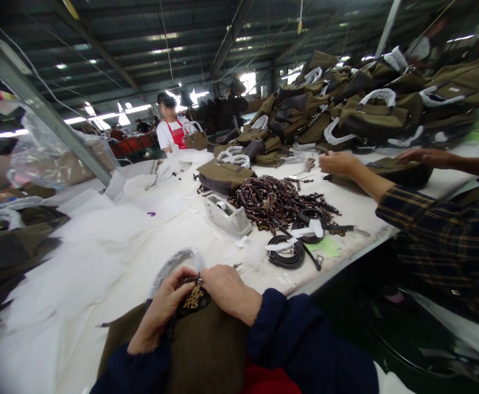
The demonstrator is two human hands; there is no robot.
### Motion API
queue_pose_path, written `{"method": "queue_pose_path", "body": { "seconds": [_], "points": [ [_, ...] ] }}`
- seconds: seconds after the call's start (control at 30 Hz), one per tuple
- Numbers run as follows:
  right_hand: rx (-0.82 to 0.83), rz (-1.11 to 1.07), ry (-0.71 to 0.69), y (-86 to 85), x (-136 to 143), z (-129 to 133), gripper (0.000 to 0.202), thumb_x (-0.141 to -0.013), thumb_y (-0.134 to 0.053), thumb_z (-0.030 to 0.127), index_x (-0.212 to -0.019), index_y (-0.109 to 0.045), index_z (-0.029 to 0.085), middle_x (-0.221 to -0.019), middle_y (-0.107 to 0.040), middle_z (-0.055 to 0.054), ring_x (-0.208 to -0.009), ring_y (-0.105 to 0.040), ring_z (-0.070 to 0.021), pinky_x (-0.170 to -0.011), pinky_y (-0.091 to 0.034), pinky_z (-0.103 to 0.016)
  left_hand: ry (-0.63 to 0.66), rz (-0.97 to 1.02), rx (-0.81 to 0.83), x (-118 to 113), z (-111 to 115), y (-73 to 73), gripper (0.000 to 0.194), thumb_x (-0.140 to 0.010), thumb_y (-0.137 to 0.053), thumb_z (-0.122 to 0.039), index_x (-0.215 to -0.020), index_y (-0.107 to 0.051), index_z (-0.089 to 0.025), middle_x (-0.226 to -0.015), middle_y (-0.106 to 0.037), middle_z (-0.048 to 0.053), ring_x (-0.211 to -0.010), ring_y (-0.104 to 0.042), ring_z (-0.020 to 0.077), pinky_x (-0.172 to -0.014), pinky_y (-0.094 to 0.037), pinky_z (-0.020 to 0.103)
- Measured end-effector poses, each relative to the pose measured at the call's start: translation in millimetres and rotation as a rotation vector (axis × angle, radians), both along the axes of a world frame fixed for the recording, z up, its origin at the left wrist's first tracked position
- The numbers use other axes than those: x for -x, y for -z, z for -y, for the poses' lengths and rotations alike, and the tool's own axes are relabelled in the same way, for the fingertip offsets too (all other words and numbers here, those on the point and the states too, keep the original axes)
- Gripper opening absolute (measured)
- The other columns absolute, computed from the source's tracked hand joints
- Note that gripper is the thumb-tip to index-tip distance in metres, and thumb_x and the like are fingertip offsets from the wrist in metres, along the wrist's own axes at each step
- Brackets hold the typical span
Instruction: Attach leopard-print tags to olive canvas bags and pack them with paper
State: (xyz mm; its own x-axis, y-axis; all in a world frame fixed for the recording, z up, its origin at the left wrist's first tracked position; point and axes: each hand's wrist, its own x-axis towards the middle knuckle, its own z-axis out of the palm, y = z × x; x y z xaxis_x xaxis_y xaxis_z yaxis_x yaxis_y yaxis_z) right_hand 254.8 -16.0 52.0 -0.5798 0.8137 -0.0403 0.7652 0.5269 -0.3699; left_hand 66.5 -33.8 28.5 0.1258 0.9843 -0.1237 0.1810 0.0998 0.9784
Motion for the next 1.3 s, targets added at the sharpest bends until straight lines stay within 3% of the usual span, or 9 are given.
{"method": "queue_pose_path", "body": {
  "seconds": [0.1, 0.17, 0.27, 0.73, 0.97, 1.3],
  "points": [
    [0.005, 0.004, 0.012, 2.3, 0.0, -0.1, 0.022, -0.098, -0.048, 0.030, -0.101, -0.066, 0.017, -0.095, -0.072, -0.011, -0.088, -0.067, -0.0221, -0.070, -0.041, -0.028, 0.020, -0.068, -0.080, -0.2, 0.0, -0.1, 0.023, -0.081, -0.062, -0.028, -0.103, -0.068, -0.023, -0.094, -0.071, 0.002, -0.090, -0.064, 0.0218, -0.083, -0.048, 0.033],
    [0.006, -0.001, 0.019, 4.4, -0.1, 0.0, 0.023, -0.098, -0.048, 0.031, -0.102, -0.066, 0.018, -0.095, -0.072, -0.011, -0.089, -0.067, -0.0221, -0.072, -0.042, -0.028, 0.021, -0.148, -0.129, 0.6, -0.4, 0.9, 0.018, -0.083, -0.061, -0.030, -0.097, -0.070, -0.024, -0.094, -0.071, 0.003, -0.092, -0.063, 0.0231, -0.087, -0.046, 0.034],
    [0.010, -0.011, 0.024, 6.8, -0.3, 0.2, 0.022, -0.097, -0.049, 0.032, -0.101, -0.066, 0.018, -0.094, -0.072, -0.010, -0.087, -0.067, -0.0222, -0.070, -0.042, -0.027, -0.007, -0.206, -0.138, 2.8, -1.7, 2.5, 0.012, -0.083, -0.063, -0.031, -0.088, -0.071, -0.024, -0.086, -0.070, 0.002, -0.088, -0.062, 0.0238, -0.085, -0.045, 0.035],
    [0.012, -0.058, 0.037, 9.5, -2.0, -1.2, 0.023, -0.097, -0.046, 0.029, -0.098, -0.067, 0.018, -0.090, -0.072, -0.009, -0.081, -0.065, -0.0192, -0.067, -0.037, -0.026, 0.029, -0.176, -0.072, 6.8, -3.2, 4.4, 0.013, -0.078, -0.069, -0.033, -0.087, -0.072, -0.024, -0.083, -0.072, 0.003, -0.080, -0.064, 0.0238, -0.076, -0.049, 0.035],
    [0.011, -0.107, 0.062, 2.9, -4.8, 1.8, 0.020, -0.096, -0.051, 0.029, -0.098, -0.068, 0.018, -0.088, -0.072, -0.008, -0.080, -0.065, -0.0179, -0.066, -0.035, -0.026, 0.059, -0.227, -0.123, 7.5, 0.0, -0.2, 0.011, -0.079, -0.068, -0.031, -0.086, -0.074, -0.025, -0.087, -0.073, 0.004, -0.087, -0.064, 0.0258, -0.083, -0.047, 0.038],
    [0.013, -0.113, 0.071, 9.5, -4.0, 2.4, 0.019, -0.094, -0.052, 0.029, -0.099, -0.068, 0.019, -0.089, -0.072, -0.007, -0.081, -0.063, -0.0176, -0.066, -0.033, -0.026, 0.159, -0.234, -0.160, 8.5, 4.7, -5.4, 0.015, -0.081, -0.069, -0.035, -0.091, -0.075, -0.024, -0.096, -0.071, 0.006, -0.096, -0.064, 0.0265, -0.090, -0.047, 0.039]
  ]
}}
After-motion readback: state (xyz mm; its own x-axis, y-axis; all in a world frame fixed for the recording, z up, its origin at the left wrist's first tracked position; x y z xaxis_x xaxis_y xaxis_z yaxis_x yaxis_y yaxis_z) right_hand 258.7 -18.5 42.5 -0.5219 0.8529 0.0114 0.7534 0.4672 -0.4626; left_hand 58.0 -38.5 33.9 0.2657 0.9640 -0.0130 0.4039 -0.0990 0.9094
